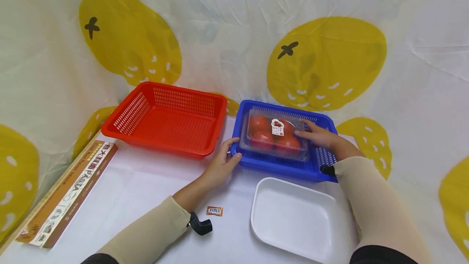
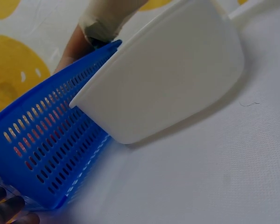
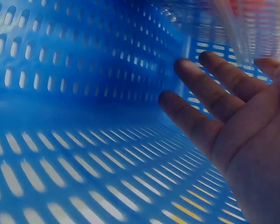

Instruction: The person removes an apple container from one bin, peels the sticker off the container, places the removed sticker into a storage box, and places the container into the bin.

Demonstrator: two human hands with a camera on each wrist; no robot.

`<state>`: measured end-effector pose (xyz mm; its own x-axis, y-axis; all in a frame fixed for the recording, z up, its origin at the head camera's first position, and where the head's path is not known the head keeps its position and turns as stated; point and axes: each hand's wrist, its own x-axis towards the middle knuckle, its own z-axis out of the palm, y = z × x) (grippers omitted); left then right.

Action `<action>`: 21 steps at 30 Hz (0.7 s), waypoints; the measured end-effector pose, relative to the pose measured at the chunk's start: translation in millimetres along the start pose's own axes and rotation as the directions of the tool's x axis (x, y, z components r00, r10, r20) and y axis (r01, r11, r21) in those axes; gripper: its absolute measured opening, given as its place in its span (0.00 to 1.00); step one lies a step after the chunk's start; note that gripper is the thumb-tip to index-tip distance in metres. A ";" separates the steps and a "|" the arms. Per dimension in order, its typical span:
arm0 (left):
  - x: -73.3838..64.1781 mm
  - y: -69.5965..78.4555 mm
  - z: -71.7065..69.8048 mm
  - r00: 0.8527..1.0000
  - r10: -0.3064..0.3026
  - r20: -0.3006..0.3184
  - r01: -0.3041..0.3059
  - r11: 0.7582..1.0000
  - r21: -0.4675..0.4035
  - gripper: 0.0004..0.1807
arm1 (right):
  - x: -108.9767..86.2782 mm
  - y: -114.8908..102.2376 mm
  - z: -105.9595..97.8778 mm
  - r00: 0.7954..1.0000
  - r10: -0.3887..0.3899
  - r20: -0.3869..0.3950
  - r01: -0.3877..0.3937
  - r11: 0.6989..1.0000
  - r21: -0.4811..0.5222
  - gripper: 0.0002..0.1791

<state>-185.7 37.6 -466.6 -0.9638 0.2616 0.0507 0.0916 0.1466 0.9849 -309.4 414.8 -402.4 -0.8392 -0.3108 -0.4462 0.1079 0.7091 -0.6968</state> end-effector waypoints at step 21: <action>1.1 -7.1 -2.4 0.998 0.054 0.043 -0.055 0.998 0.031 0.31 | 10.0 12.9 9.7 0.998 -0.034 0.047 0.021 0.964 0.263 0.53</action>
<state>-188.0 34.5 -473.2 -0.9460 0.3095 0.0965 0.1522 0.1613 0.9751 -311.2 414.6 -421.3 -0.8164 -0.3644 -0.4480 0.2271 0.5106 -0.8293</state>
